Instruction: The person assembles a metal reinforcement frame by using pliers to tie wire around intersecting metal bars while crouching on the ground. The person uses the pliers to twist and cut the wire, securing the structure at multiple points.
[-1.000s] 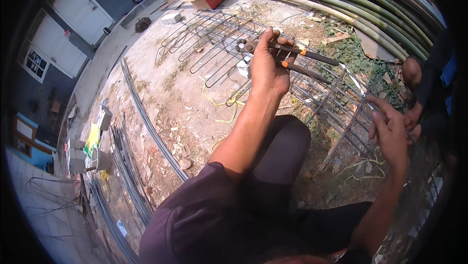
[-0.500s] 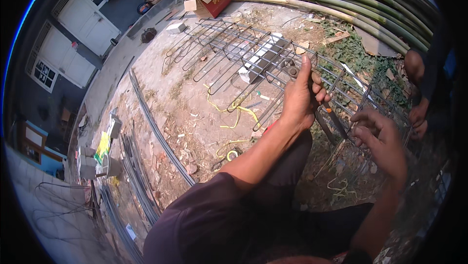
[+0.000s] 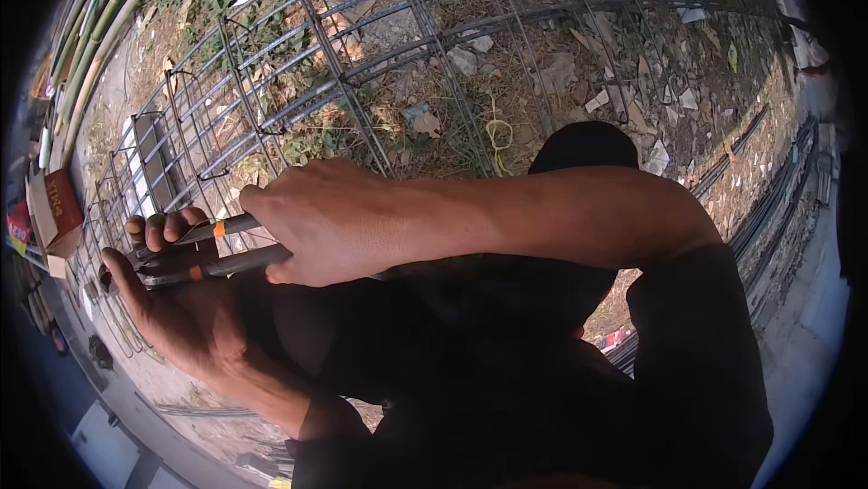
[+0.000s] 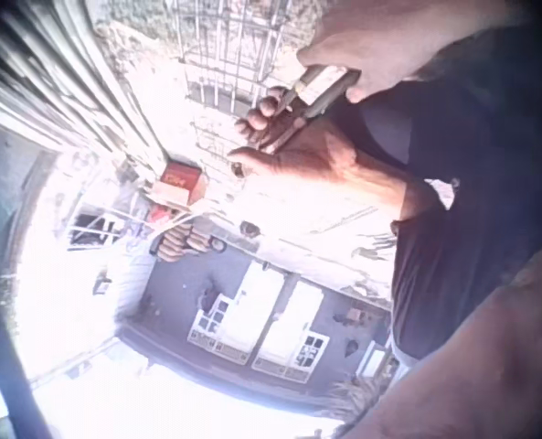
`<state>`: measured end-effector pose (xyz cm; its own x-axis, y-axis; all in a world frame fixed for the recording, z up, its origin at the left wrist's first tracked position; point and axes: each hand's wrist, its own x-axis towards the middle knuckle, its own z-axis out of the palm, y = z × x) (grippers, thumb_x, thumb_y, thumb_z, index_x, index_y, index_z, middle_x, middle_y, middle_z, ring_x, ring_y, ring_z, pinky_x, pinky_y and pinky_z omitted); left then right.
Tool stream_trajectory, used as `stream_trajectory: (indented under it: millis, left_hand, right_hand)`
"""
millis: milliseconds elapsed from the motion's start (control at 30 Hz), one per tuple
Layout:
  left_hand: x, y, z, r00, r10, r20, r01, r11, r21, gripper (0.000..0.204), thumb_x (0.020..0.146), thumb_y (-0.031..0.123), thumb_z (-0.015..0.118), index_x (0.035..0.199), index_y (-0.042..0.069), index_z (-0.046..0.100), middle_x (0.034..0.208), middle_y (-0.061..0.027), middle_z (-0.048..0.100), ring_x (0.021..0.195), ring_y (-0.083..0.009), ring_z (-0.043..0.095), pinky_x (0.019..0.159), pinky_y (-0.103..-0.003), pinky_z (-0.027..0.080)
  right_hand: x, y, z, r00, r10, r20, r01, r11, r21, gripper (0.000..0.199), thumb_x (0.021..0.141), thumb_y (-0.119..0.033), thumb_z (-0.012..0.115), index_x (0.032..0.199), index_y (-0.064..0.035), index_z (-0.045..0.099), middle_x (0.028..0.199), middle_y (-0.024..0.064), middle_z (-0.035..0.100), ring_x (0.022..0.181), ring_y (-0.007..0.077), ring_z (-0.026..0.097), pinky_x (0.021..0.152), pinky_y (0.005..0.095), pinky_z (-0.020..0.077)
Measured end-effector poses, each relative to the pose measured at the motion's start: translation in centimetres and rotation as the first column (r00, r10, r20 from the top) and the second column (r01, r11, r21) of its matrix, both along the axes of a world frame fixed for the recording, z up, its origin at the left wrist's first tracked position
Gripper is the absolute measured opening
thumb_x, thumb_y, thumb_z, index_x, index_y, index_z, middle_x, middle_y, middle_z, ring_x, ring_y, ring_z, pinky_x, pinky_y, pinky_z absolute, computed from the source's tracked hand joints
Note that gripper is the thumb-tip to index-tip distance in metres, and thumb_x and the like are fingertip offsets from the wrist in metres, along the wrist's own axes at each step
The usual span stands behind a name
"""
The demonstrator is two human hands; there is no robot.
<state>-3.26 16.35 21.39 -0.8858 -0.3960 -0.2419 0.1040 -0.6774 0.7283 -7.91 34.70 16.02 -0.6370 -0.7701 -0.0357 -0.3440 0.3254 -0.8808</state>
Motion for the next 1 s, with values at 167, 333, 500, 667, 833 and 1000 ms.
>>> stream_trajectory:
  millis: [167,333,500,667,833,1000]
  left_hand:
    - [-0.3,0.1,-1.0,0.97,-0.222,0.094,0.222,0.975,0.013,0.053,0.111,0.034,0.046,0.146,-0.005,0.041,0.128,-0.019,0.058,0.115,-0.0311,0.059,0.11,-0.05,0.046]
    - [-0.6,0.3,-0.8,0.911,-0.409,-0.053,0.408,0.912,-0.036,0.058,0.112,0.033,0.04,0.159,0.0,0.028,0.141,-0.02,0.054,0.122,-0.03,0.059,0.111,-0.05,0.048]
    - [-0.5,2.5,-0.3,0.965,-0.222,0.14,0.229,0.973,-0.031,0.065,0.112,0.034,0.037,0.159,-0.008,0.019,0.164,-0.0287,0.025,0.154,-0.0386,0.027,0.124,-0.055,0.033]
    - [-0.4,4.7,-0.3,0.888,-0.459,0.045,0.451,0.885,0.119,0.082,0.109,0.052,0.036,0.162,-0.005,0.01,0.168,-0.0297,0.016,0.158,-0.0382,0.016,0.13,-0.052,0.015]
    - [1.3,5.3,-1.4,0.688,-0.723,0.073,0.722,0.67,-0.172,0.109,0.095,0.074,0.048,0.162,-0.006,0.016,0.167,-0.0297,0.021,0.156,-0.0388,0.023,0.127,-0.051,0.016]
    - [0.9,4.7,-1.8,0.592,-0.806,-0.003,0.795,0.585,-0.158,0.099,0.098,0.063,0.049,0.161,-0.007,0.018,0.165,-0.0298,0.027,0.155,-0.0381,0.025,0.125,-0.051,0.02]
  right_hand:
    - [-1.1,0.5,-0.1,0.94,0.108,0.323,-0.07,0.989,-0.129,0.051,0.084,-0.035,0.081,0.101,0.0094,0.062,0.082,0.0251,0.07,0.083,0.0409,0.072,0.073,0.0485,0.0565]
    - [-1.0,1.5,0.4,0.809,0.168,0.563,0.071,0.924,-0.377,0.045,0.099,-0.034,0.066,0.09,0.01,0.066,0.077,0.026,0.069,0.075,0.043,0.07,0.071,0.0499,0.0547]
    - [-0.5,3.5,2.1,0.949,-0.012,0.314,0.048,0.993,-0.107,0.039,0.103,-0.025,0.055,0.087,0.0079,0.069,0.076,0.0263,0.069,0.074,0.0439,0.07,0.071,0.0529,0.0542]
    - [0.7,5.3,3.0,0.898,-0.172,0.404,0.22,0.973,-0.074,0.041,0.106,-0.027,0.053,0.088,0.0075,0.068,0.069,0.0237,0.064,0.069,0.0375,0.069,0.066,0.0491,0.0522]
    - [2.9,8.6,5.5,0.838,-0.436,0.327,0.439,0.896,0.07,0.038,0.11,-0.034,0.052,0.093,-0.0016,0.065,0.064,0.0016,0.053,0.055,0.009,0.053,0.05,0.0295,0.041]
    - [3.8,16.7,9.5,0.678,-0.708,-0.197,0.708,0.557,0.434,0.047,0.106,-0.048,0.055,0.092,-0.0059,0.072,0.063,-0.0019,0.046,0.06,0.0069,0.043,0.054,0.0298,0.0351]
